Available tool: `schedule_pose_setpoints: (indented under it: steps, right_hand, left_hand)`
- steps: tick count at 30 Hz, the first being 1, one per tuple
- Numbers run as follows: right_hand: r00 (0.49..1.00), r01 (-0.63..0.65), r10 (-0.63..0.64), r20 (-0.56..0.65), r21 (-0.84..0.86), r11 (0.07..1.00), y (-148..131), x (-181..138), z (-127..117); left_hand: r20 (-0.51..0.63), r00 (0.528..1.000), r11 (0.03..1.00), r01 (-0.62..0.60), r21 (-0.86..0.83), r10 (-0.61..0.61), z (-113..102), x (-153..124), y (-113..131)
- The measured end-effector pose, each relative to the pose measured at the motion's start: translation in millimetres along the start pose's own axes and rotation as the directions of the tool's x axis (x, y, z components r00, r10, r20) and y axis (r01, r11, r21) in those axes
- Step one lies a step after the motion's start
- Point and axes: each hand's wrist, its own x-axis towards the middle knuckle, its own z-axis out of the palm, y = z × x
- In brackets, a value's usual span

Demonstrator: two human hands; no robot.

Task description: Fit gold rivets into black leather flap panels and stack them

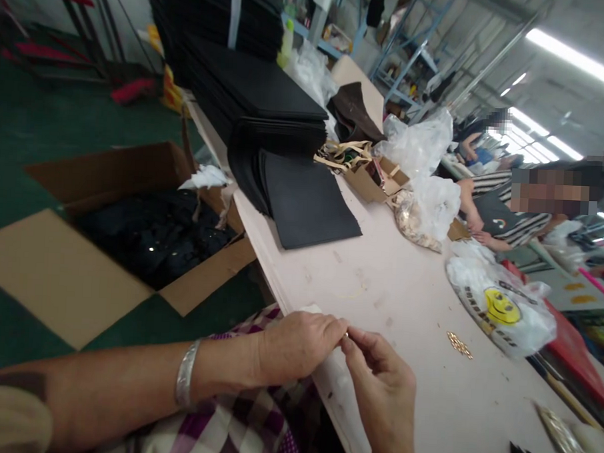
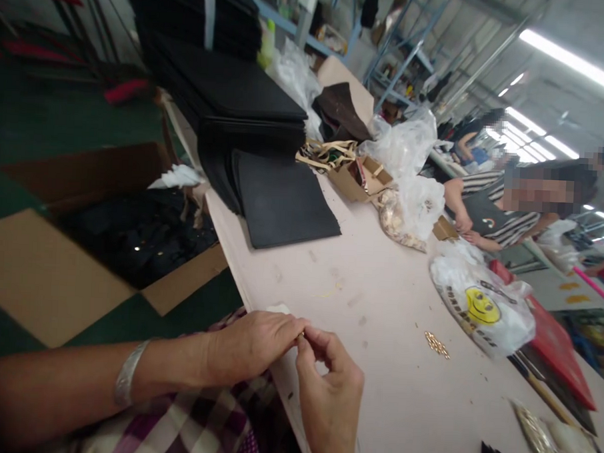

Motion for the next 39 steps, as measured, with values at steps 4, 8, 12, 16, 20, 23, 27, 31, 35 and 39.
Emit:
schedule_pose_setpoints:
  steps: [4,8,12,16,20,23,27,31,35,39]
  right_hand:
    - [0.999,-0.039,0.039,0.004,0.004,0.999,-1,11,16]
    - [0.998,-0.063,0.063,-0.019,0.026,0.998,-2,25,32]
    - [0.999,-0.038,0.037,0.012,0.043,0.998,-9,40,47]
    - [0.995,0.033,-0.042,0.096,0.091,0.995,-21,60,62]
    - [0.986,0.119,-0.123,0.109,0.049,0.992,-29,102,72]
    - [0.954,0.297,-0.291,0.077,-0.081,0.951,-32,151,85]
    - [0.847,0.531,-0.501,0.181,-0.344,0.774,-33,203,114]
    - [0.796,0.598,-0.549,0.254,-0.471,0.649,-25,202,124]
    - [0.802,0.581,-0.459,0.381,-0.321,0.748,-9,153,98]
    - [0.788,0.398,-0.294,0.541,-0.083,0.914,-1,102,68]
  left_hand:
    - [-0.006,0.998,0.995,0.066,0.077,-0.066,0,-3,-9]
    - [-0.017,0.997,0.988,0.080,0.131,-0.078,-5,-5,-17]
    - [-0.056,0.991,0.983,0.132,0.128,-0.125,-12,-6,-28]
    - [-0.121,0.974,0.981,0.190,-0.026,-0.192,-23,-10,-46]
    - [-0.252,0.825,0.827,0.382,-0.412,-0.506,-41,-20,-64]
    - [-0.201,0.617,0.527,0.407,-0.746,-0.761,-55,-26,-79]
    - [-0.297,0.417,0.440,0.304,-0.845,-0.859,-67,-32,-101]
    - [-0.287,0.375,0.407,0.298,-0.863,-0.882,-72,-39,-115]
    - [-0.185,0.418,0.318,0.277,-0.906,-0.889,-70,-41,-113]
    - [0.044,0.540,0.105,0.242,-0.965,-0.841,-62,-38,-103]
